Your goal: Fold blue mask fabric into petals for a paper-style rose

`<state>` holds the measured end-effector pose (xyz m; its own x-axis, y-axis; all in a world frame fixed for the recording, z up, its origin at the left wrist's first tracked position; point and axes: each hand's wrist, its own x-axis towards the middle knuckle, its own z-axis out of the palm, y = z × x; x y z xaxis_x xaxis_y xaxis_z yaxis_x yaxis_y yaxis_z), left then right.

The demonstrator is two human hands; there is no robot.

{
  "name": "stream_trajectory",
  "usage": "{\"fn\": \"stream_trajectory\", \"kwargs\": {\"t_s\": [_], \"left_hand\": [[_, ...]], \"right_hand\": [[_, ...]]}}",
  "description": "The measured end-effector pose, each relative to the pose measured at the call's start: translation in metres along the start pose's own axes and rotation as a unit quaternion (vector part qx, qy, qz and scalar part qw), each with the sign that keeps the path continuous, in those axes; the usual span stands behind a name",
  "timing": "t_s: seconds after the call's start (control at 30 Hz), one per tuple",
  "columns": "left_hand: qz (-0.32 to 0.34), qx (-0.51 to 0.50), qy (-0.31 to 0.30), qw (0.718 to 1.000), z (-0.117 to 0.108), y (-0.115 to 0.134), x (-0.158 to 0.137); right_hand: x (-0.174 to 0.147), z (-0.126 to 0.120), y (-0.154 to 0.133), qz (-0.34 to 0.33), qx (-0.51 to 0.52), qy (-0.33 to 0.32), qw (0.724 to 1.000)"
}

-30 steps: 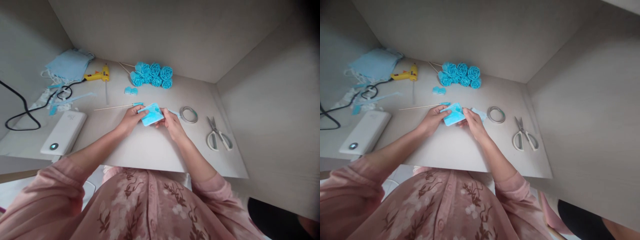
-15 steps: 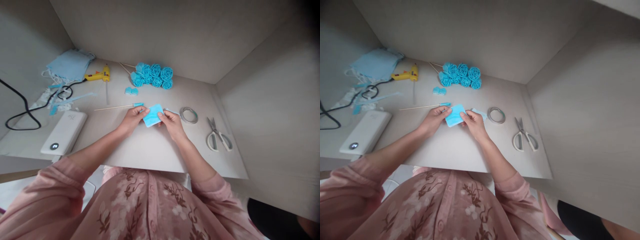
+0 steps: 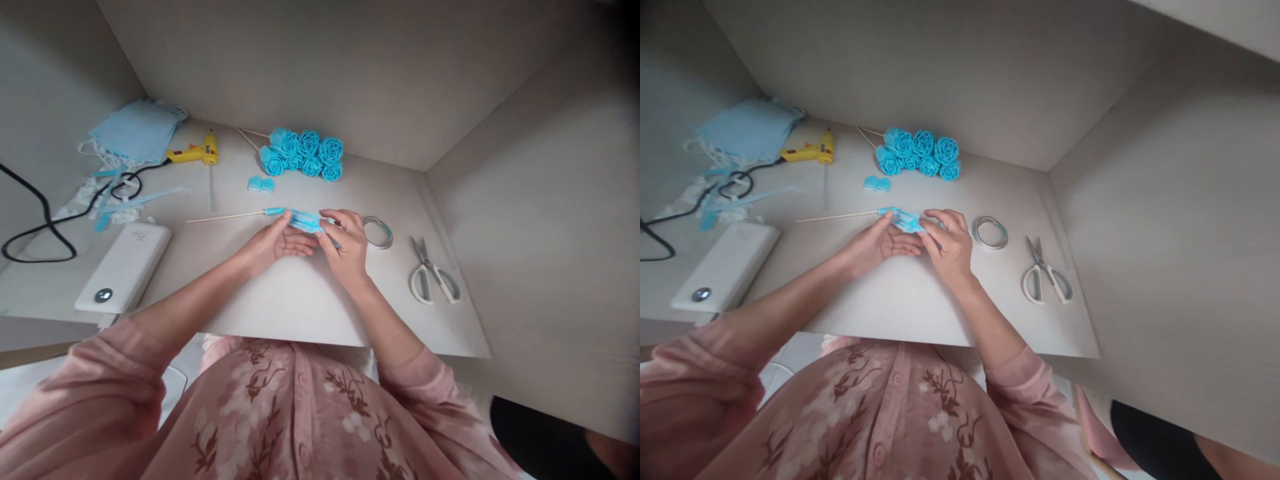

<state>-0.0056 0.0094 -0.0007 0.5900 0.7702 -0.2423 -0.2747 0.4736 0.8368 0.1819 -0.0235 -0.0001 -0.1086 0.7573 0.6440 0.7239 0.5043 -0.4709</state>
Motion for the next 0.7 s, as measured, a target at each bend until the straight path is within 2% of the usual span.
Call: {"fn": "stream_trajectory", "kwargs": {"t_s": [0.1, 0.27, 0.43, 0.57, 0.7], "left_hand": [[-0.016, -0.076, 0.019, 0.997, 0.000, 0.002, 0.004], [0.032, -0.107, 0.060, 0.992, -0.002, 0.003, 0.004], [0.059, -0.073, 0.092, 0.991, -0.002, 0.003, 0.002], [0.059, -0.074, 0.131, 0.987, -0.003, 0.003, 0.004], [0.074, -0.058, 0.131, 0.987, -0.005, 0.002, 0.005]], "right_hand": [[0.000, 0.002, 0.004, -0.047, -0.016, -0.051, 0.997], [-0.001, 0.007, 0.009, -0.076, -0.031, -0.073, 0.994], [-0.003, 0.010, 0.009, -0.065, -0.032, -0.105, 0.992], [-0.004, 0.011, 0.008, -0.051, -0.011, -0.095, 0.994], [-0.003, 0.009, 0.006, -0.022, 0.036, -0.096, 0.994]]}}
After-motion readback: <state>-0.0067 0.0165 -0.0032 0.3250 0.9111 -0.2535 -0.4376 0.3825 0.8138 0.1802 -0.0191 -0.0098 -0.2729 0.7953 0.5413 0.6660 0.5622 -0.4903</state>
